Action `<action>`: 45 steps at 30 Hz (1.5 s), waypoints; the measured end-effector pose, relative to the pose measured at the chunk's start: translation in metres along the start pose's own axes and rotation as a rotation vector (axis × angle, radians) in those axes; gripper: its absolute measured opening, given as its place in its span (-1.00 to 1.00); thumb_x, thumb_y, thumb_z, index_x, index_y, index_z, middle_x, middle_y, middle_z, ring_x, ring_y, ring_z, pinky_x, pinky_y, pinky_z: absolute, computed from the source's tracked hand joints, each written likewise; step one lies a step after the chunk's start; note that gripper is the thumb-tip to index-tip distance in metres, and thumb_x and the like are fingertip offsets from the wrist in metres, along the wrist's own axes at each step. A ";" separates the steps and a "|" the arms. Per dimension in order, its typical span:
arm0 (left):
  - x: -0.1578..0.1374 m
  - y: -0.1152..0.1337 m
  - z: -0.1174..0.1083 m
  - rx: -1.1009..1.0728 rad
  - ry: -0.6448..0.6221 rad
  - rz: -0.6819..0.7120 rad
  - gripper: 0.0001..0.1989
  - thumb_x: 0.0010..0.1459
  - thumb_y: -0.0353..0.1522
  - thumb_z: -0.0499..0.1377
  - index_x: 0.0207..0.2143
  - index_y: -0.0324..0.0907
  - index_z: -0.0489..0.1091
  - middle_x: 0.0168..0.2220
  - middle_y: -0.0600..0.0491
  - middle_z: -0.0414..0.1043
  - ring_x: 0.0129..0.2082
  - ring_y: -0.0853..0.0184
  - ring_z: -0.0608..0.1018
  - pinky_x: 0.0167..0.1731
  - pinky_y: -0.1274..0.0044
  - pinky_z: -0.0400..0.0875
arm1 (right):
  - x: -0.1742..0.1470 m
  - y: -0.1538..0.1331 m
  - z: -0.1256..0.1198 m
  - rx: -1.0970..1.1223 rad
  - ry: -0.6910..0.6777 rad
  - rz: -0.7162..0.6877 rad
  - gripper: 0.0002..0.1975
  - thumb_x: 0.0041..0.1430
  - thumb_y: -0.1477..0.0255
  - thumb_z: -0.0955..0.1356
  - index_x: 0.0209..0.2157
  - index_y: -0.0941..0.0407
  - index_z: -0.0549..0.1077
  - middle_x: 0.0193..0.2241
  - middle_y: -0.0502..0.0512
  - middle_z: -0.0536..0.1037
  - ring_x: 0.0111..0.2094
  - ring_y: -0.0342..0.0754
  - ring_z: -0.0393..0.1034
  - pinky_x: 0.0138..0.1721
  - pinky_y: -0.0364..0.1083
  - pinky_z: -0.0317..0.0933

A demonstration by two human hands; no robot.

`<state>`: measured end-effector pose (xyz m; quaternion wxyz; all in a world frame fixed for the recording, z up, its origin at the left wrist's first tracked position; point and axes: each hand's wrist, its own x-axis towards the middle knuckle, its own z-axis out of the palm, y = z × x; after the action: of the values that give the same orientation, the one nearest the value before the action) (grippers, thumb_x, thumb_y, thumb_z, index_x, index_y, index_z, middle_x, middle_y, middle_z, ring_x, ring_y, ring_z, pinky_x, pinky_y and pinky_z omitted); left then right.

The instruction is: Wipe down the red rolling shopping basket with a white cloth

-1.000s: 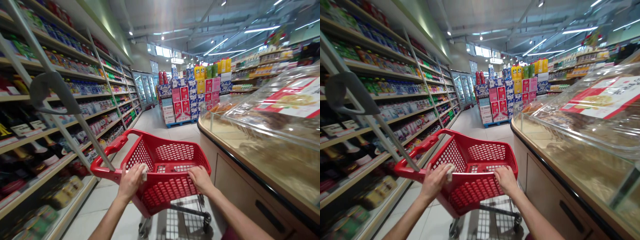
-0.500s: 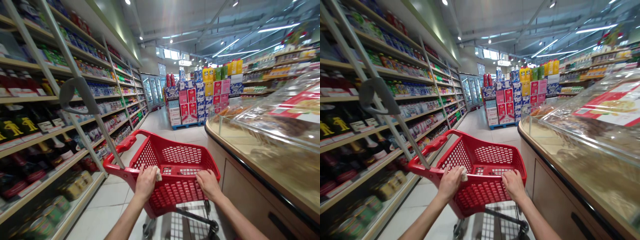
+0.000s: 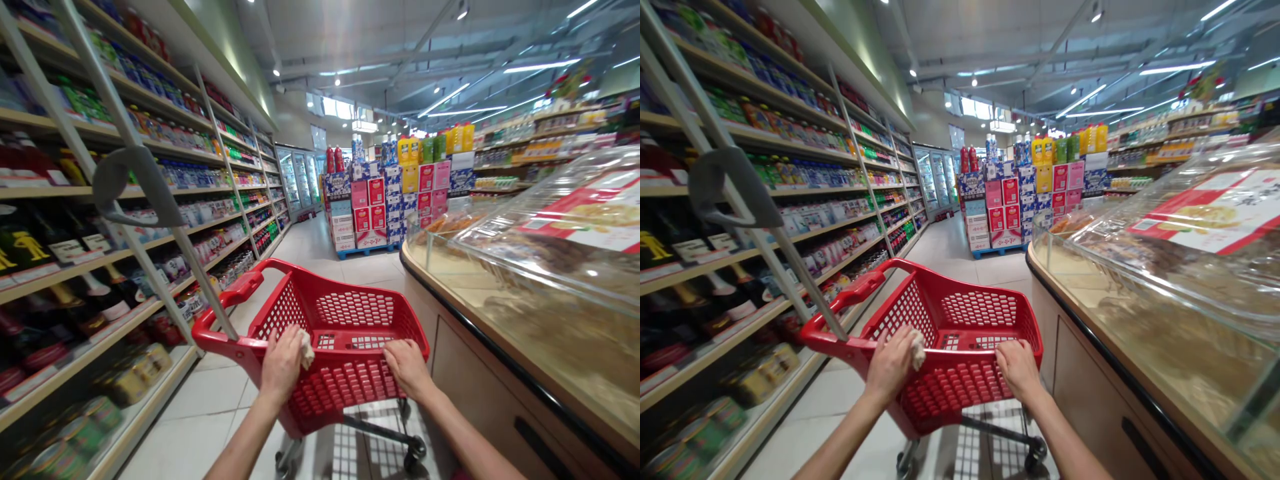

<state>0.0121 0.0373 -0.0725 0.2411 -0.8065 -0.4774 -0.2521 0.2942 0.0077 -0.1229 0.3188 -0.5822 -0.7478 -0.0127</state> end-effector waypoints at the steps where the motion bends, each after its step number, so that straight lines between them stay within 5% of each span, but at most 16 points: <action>1: -0.001 -0.008 -0.003 0.033 0.030 -0.045 -0.69 0.11 -0.44 -0.11 -0.14 -0.15 0.32 -0.04 -0.05 0.35 -0.01 0.24 0.36 0.05 0.21 0.05 | 0.000 0.000 0.001 0.004 0.003 0.007 -0.68 0.20 0.42 0.06 -0.50 0.10 0.33 -0.48 0.01 0.44 -0.38 -0.13 0.27 -0.20 -0.07 -0.04; 4: -0.003 -0.004 0.000 0.053 0.066 -0.083 -0.70 0.13 -0.41 -0.11 -0.14 -0.17 0.32 -0.05 -0.06 0.36 -0.02 0.25 0.37 0.03 0.23 0.12 | 0.000 -0.003 0.003 0.013 0.012 0.039 -0.68 0.20 0.42 0.07 -0.50 0.11 0.34 -0.47 0.01 0.45 -0.36 -0.12 0.27 -0.19 -0.05 -0.05; 9: 0.004 0.056 0.026 -0.120 -0.012 0.105 -0.68 0.12 -0.47 -0.12 -0.15 -0.18 0.33 -0.10 -0.01 0.41 -0.05 0.34 0.40 -0.03 0.38 0.26 | 0.000 -0.007 0.000 0.019 -0.014 0.006 -0.69 0.20 0.42 0.07 -0.44 0.09 0.36 -0.44 0.02 0.46 -0.34 -0.12 0.28 -0.18 -0.05 -0.04; 12: 0.005 0.040 0.021 -0.126 -0.045 0.100 -0.67 0.10 -0.49 -0.12 -0.14 -0.18 0.32 -0.09 -0.03 0.40 -0.05 0.32 0.39 0.00 0.34 0.22 | 0.000 -0.004 -0.003 0.003 -0.016 -0.010 -0.69 0.20 0.42 0.07 -0.41 0.08 0.38 -0.42 0.01 0.47 -0.34 -0.12 0.29 -0.17 -0.05 -0.03; 16: 0.001 -0.001 0.007 -0.049 -0.017 -0.084 -0.69 0.14 -0.41 -0.13 -0.14 -0.19 0.30 -0.08 -0.07 0.38 -0.03 0.26 0.37 0.02 0.25 0.16 | 0.001 -0.003 0.000 -0.003 0.001 0.003 -0.67 0.21 0.41 0.06 -0.45 0.09 0.37 -0.44 0.03 0.46 -0.35 -0.12 0.29 -0.19 -0.06 -0.03; 23: 0.019 0.069 0.021 -0.252 -0.203 -0.025 -0.72 0.14 -0.43 -0.14 -0.18 -0.16 0.29 -0.15 0.01 0.42 -0.09 0.36 0.40 0.00 0.35 0.19 | -0.001 0.002 0.001 -0.020 -0.025 0.021 -0.63 0.21 0.41 0.04 -0.43 0.09 0.39 -0.42 0.04 0.48 -0.33 -0.10 0.31 -0.16 -0.02 -0.01; 28: 0.021 0.066 0.009 -0.232 -0.309 -0.027 -0.57 0.07 -0.27 -0.03 0.00 -0.22 0.14 -0.01 -0.11 0.30 -0.01 0.20 0.32 0.04 0.18 0.01 | 0.011 -0.026 0.006 -0.030 0.033 0.081 -0.66 0.15 0.35 0.12 -0.09 0.10 0.32 -0.04 0.18 0.36 0.00 0.06 0.17 0.00 0.16 -0.09; 30: 0.021 0.057 0.002 -0.220 -0.378 -0.039 -0.58 0.06 -0.29 -0.04 -0.01 -0.24 0.15 -0.08 -0.11 0.35 -0.07 0.21 0.36 0.02 0.22 0.04 | 0.019 -0.051 0.016 0.044 0.014 0.001 -0.57 0.11 0.34 0.17 0.04 0.11 0.21 0.07 0.19 0.23 0.09 0.07 0.05 0.04 0.16 -0.10; 35: 0.020 0.041 -0.008 -0.246 -0.451 0.006 -0.62 0.02 -0.33 0.00 -0.07 -0.21 0.20 -0.20 -0.03 0.41 -0.18 0.30 0.41 -0.08 0.40 0.15 | 0.029 -0.093 0.045 0.354 -0.007 -0.067 -0.54 0.05 0.45 0.19 0.04 0.15 0.21 0.02 0.18 0.30 0.05 0.00 0.13 0.04 0.05 0.03; 42: 0.018 0.036 0.006 -0.304 -0.488 -0.146 -0.48 -0.04 -0.39 0.05 0.03 -0.21 0.08 -0.23 -0.01 0.41 -0.23 0.29 0.42 -0.19 0.46 0.19 | 0.039 -0.116 0.048 0.842 0.228 0.212 -0.57 -0.17 0.57 0.26 -0.15 0.13 0.35 -0.18 0.09 0.44 -0.14 -0.05 0.31 -0.05 -0.04 0.16; 45: 0.022 0.035 0.001 -0.343 -0.524 -0.105 -0.41 -0.05 -0.32 0.09 0.07 -0.17 0.03 -0.17 -0.01 0.40 -0.22 0.31 0.42 -0.17 0.47 0.17 | 0.050 -0.108 0.041 1.021 0.310 0.383 -0.59 -0.19 0.58 0.24 -0.19 0.15 0.32 -0.26 0.09 0.45 -0.23 -0.07 0.36 -0.15 -0.07 0.23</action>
<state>0.0528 0.0368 -0.0641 -0.0429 -0.8472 -0.5148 -0.1243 0.1746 0.0324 -0.0934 0.6625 -0.4709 -0.4846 0.3233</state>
